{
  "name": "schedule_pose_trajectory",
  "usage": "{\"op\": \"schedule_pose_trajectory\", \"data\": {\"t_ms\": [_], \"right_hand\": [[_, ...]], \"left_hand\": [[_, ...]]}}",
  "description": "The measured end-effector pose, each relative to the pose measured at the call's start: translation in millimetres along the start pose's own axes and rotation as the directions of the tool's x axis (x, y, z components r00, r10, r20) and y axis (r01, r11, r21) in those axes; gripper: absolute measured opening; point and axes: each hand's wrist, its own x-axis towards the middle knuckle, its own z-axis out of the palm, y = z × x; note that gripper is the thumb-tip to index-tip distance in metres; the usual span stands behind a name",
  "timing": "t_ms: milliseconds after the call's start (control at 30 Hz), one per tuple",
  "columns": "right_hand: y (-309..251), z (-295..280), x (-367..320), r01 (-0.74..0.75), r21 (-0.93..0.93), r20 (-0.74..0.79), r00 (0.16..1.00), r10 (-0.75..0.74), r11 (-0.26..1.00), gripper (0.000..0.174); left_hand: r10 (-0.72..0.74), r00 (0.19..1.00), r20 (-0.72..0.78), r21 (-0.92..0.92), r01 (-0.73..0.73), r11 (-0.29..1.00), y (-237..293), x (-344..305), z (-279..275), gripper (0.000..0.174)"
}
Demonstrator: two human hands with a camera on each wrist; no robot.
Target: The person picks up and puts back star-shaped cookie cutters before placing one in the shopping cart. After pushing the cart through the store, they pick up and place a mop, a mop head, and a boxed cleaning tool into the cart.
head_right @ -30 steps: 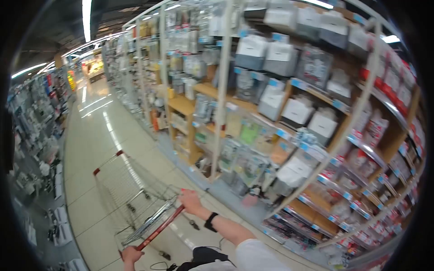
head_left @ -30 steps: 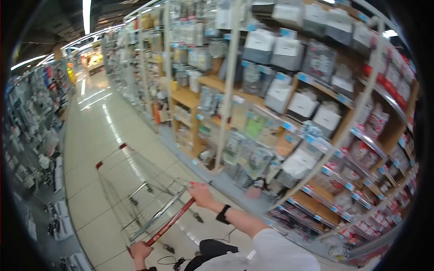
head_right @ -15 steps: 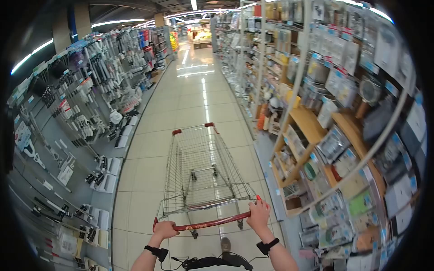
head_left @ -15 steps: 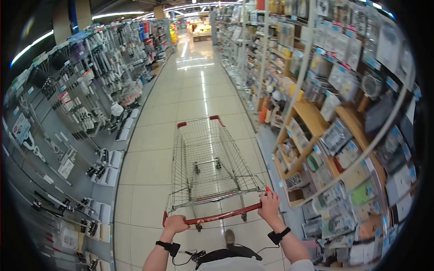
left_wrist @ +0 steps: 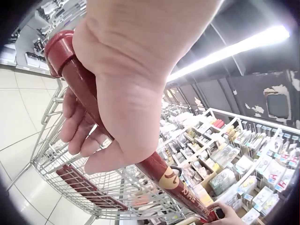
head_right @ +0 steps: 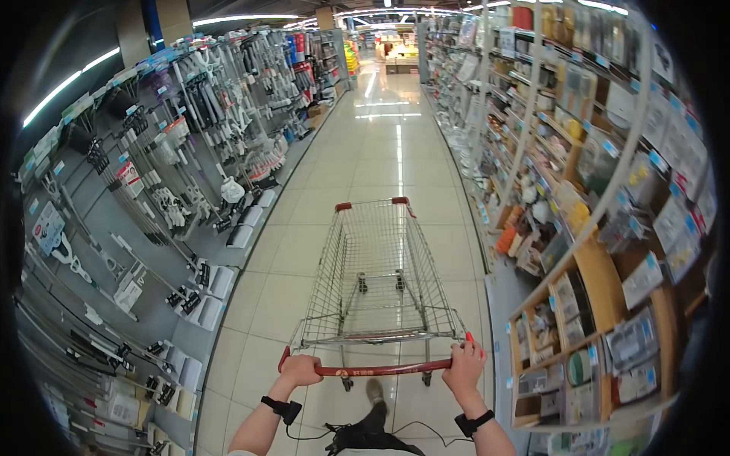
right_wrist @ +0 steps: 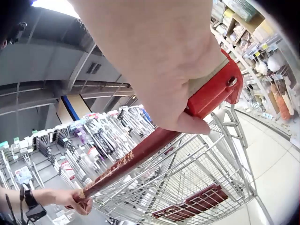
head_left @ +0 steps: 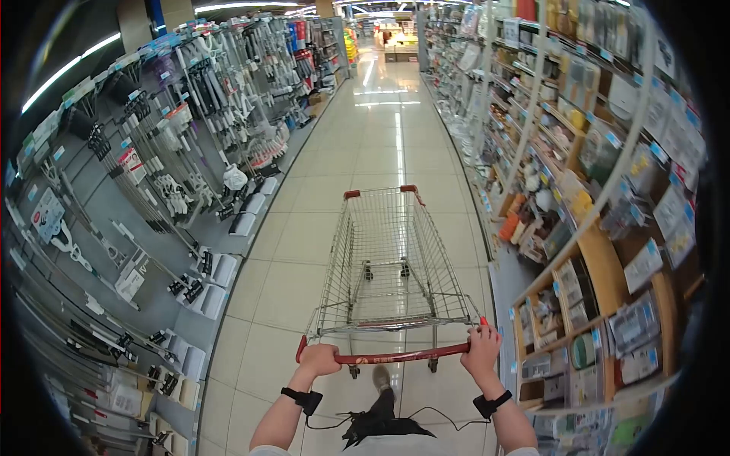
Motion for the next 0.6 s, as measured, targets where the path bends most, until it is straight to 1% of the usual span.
{"op": "schedule_pose_trajectory", "data": {"t_ms": [200,267,333,400,467,533,600], "right_hand": [[2.2,62.4,129.9,0.029,-0.025,0.023,0.999,-0.028,0.999,0.044],[4.2,84.9,167.6,0.034,-0.034,0.041,0.999,-0.033,0.999,0.045],[1.6,109.5,208.3,0.036,-0.036,0.008,0.999,-0.035,0.999,0.045],[-3.4,129.6,248.6,0.030,-0.036,0.011,1.000,-0.030,0.999,0.044],[-8.3,147.3,291.8,0.027,-0.040,0.013,1.000,-0.027,0.999,0.043],[-13.0,167.4,333.2,0.019,-0.013,0.032,0.999,-0.019,1.000,0.042],[-18.7,188.6,376.5,0.029,-0.014,0.002,1.000,-0.029,0.999,0.042]], "left_hand": [[0.006,1.000,-0.022,-0.043,-0.007,0.999,-17.9,122.5,-63.7,0.030],[0.050,0.999,-0.001,-0.004,-0.050,0.999,-24.2,161.4,-85.7,0.033],[0.043,0.999,-0.003,-0.006,-0.043,0.999,-33.8,201.7,-104.8,0.034],[0.037,0.999,-0.011,-0.006,-0.037,0.999,-44.0,243.1,-124.7,0.035],[0.011,0.998,-0.066,-0.036,-0.014,0.999,-54.6,285.1,-141.0,0.028],[0.012,0.998,-0.061,-0.039,-0.014,0.999,-62.2,322.0,-164.8,0.028],[0.008,0.998,-0.063,-0.043,-0.011,0.999,-67.9,361.7,-191.2,0.027]]}}
